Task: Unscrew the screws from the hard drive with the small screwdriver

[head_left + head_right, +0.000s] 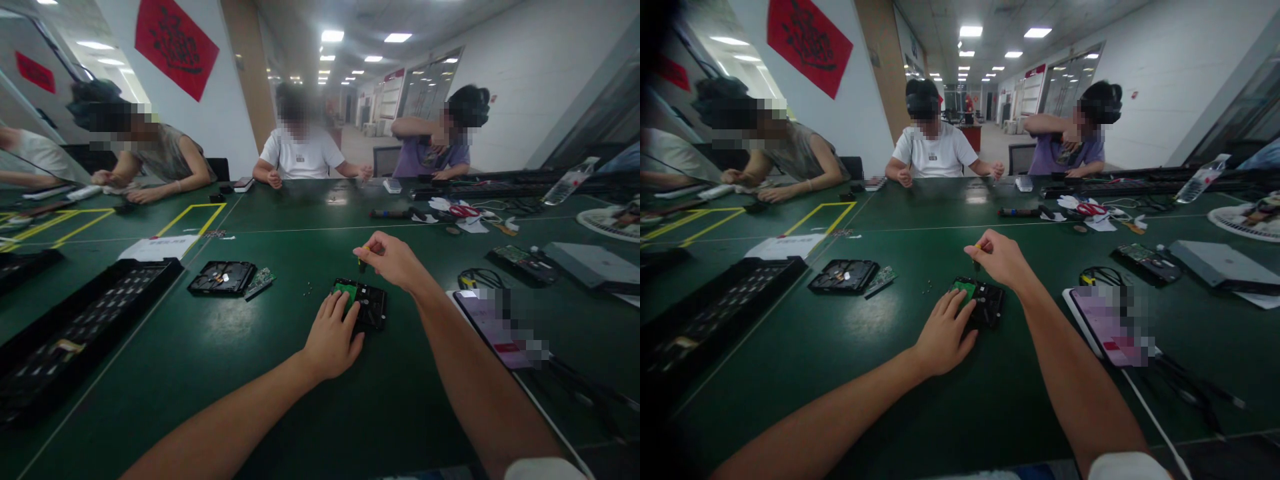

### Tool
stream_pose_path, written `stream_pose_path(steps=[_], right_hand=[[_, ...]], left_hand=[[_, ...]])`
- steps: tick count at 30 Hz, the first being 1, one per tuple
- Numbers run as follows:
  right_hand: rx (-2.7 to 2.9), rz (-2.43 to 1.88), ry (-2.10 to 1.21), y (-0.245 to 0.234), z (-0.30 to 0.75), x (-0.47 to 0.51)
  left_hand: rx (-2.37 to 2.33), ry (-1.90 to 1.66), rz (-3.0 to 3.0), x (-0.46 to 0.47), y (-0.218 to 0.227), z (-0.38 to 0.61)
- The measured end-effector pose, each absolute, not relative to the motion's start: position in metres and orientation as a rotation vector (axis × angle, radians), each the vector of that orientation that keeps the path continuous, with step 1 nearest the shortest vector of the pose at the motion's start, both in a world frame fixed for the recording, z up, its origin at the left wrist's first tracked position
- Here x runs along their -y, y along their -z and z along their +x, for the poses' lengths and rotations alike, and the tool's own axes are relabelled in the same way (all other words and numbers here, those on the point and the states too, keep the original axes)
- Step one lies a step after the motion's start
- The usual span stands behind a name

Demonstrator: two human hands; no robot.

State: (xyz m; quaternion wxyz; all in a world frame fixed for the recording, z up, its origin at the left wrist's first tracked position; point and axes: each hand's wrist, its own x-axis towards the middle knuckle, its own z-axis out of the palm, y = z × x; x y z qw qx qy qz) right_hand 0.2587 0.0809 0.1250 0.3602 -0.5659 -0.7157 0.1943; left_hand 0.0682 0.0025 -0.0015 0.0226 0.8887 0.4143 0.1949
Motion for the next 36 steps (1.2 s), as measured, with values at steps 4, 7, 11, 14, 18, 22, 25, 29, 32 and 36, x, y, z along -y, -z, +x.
stream_pose_path(steps=[4, 7, 11, 14, 18, 22, 25, 29, 32, 36], right_hand=[[1.868, -1.439, -0.523, -0.128, 0.259, -0.079], [1.880, -1.417, -0.574, -0.131, 0.261, -0.078], [1.914, -1.376, -0.660, -0.132, 0.267, -0.077], [1.908, -1.373, -0.658, -0.131, 0.270, -0.077], [1.891, -1.406, -0.599, -0.130, 0.268, -0.077], [1.904, -1.386, -0.559, -0.128, 0.261, -0.078], [1.883, -1.403, -0.508, -0.127, 0.258, -0.079], [1.881, -1.412, -0.493, -0.129, 0.258, -0.079], [1.911, -1.382, -0.559, -0.131, 0.259, -0.078], [1.980, -1.338, -0.610, -0.133, 0.261, -0.077]], left_hand=[[-1.284, -0.603, 2.753, -0.002, 0.001, 0.068], [-1.284, -0.607, 2.753, -0.002, 0.001, 0.068], [-1.280, -0.612, 2.753, -0.003, 0.003, 0.068], [-1.281, -0.615, 2.753, -0.003, 0.003, 0.068], [-1.273, -0.618, 2.749, -0.003, 0.003, 0.067], [-1.270, -0.635, 2.734, -0.003, 0.002, 0.068], [-1.274, -0.632, 2.733, -0.003, 0.002, 0.068], [-1.283, -0.607, 2.731, -0.002, 0.001, 0.069], [-1.287, -0.606, 2.737, -0.002, 0.002, 0.068], [-1.277, -0.612, 2.747, -0.003, 0.003, 0.068]])
